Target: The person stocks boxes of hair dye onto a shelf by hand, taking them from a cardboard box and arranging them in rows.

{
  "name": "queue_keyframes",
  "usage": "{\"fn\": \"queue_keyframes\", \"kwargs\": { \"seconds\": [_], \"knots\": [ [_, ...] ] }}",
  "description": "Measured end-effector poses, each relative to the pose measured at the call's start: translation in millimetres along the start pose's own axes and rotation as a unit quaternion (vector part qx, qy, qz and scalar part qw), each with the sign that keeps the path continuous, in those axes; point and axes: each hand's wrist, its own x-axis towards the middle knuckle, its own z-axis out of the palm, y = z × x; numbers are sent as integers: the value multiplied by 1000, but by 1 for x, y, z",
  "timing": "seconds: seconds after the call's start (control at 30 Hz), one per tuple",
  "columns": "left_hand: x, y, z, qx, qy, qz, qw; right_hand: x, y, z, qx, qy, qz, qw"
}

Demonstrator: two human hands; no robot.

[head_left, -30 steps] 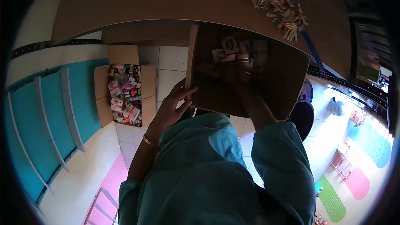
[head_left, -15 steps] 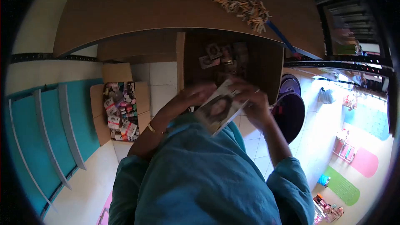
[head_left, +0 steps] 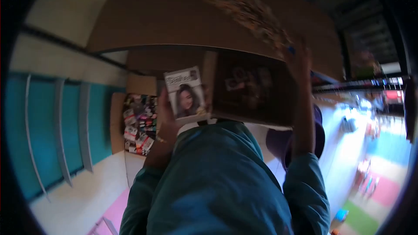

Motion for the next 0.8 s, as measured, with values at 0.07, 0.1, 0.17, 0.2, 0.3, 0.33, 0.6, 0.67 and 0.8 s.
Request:
{"fn": "queue_keyframes", "kwargs": {
  "seconds": [0.07, 0.1, 0.17, 0.2, 0.3, 0.33, 0.6, 0.67, 0.8],
  "knots": [
    [2, 13, -5, -32, -24, 46, 998, 10, 30, 37, -50, -29, -23, 998],
    [-1, 19, -1, -39, -27, 66, 997, 10, 45, 56, -96, -16, -55, 994],
    [-5, 23, 7, -58, -32, 98, 993, 15, 50, 66, -66, -83, -1, 994],
    [-9, 27, 6, -57, -36, 108, 992, 14, 30, 59, -71, -98, 19, 992],
    [-23, 48, 0, -49, -26, 141, 988, -13, -8, 54, 84, -79, 27, 993],
    [-30, 55, -2, -47, -24, 162, 985, -35, -22, 51, 163, -51, -37, 985],
    [-41, 39, -11, -179, -25, 281, 943, -144, -99, 22, 270, -199, -174, 926],
    [-48, 42, -18, 23, -18, 271, 962, -127, -105, 32, 284, -168, -65, 942],
    [-45, 46, 28, 113, -3, 329, 938, -140, -89, 26, 428, -188, 54, 883]
  ]
}}
